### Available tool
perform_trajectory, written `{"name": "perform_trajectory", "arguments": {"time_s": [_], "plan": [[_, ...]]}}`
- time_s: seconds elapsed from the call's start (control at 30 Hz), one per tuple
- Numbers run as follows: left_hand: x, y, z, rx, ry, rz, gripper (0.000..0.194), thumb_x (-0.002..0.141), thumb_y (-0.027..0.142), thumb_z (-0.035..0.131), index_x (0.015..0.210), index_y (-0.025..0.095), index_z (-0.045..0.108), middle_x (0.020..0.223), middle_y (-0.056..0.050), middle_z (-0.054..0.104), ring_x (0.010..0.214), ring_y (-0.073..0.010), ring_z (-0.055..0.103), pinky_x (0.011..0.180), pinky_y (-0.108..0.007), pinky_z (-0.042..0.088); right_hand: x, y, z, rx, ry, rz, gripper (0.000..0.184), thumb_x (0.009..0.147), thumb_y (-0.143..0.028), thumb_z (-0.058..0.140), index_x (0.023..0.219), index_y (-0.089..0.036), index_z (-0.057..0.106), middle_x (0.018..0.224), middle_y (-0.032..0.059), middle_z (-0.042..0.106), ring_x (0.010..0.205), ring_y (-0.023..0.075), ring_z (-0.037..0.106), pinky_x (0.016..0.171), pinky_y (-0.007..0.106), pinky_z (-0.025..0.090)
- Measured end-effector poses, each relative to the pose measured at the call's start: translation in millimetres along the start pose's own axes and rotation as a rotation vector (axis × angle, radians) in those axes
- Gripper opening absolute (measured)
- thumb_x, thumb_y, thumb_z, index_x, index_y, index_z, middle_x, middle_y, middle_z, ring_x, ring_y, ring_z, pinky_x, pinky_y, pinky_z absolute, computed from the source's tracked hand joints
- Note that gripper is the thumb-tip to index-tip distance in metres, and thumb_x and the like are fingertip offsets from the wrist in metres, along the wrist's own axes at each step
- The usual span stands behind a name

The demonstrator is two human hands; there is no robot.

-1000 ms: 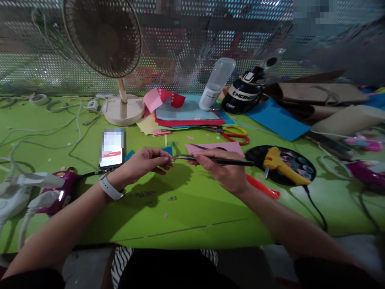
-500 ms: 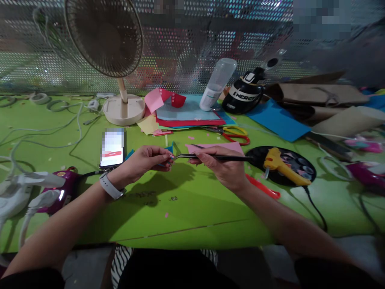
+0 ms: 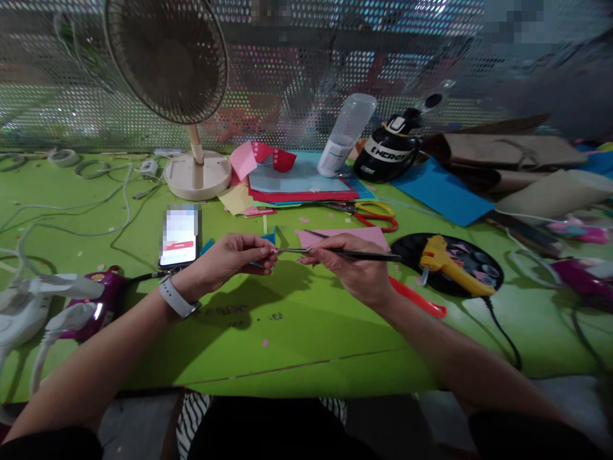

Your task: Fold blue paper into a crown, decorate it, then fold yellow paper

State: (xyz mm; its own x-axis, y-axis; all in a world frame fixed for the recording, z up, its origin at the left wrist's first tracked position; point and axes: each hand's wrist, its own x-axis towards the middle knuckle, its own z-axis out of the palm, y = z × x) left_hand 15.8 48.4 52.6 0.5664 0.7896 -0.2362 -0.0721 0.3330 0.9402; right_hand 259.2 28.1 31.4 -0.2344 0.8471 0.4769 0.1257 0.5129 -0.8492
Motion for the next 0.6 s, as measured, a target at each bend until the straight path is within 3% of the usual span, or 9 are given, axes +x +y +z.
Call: {"name": "perform_trajectory", "arguments": {"time_s": [0.33,0.6], "plan": [[-2.4,2.4,2.0,0.03,-0.007,-0.03,0.022,0.081,0.028,0.073,0.098,0.015,0.071,0.096,-0.007,0.071,0.086,-0.016,0.066,0.077,-0.032,0.057,7.2,0.1,4.5,0.266,0.102,0.2,0.018,0.084,-0.034,0.072,0.095,-0.02,0.066,0.074,0.0008,0.076,0.061,0.0171,0.073,0.056,0.027,0.061],[-0.6,-0.8,2.2,0.101,-0.002,-0.041,0.021,0.082,0.032,0.072,0.09,0.013,0.069,0.084,-0.005,0.07,0.075,-0.0131,0.065,0.072,-0.03,0.057,4.8,-4.7,5.3,0.163,0.112,0.199,0.022,0.084,-0.039,0.072,0.093,-0.02,0.065,0.076,0.0011,0.075,0.061,0.0172,0.073,0.057,0.029,0.062]]}}
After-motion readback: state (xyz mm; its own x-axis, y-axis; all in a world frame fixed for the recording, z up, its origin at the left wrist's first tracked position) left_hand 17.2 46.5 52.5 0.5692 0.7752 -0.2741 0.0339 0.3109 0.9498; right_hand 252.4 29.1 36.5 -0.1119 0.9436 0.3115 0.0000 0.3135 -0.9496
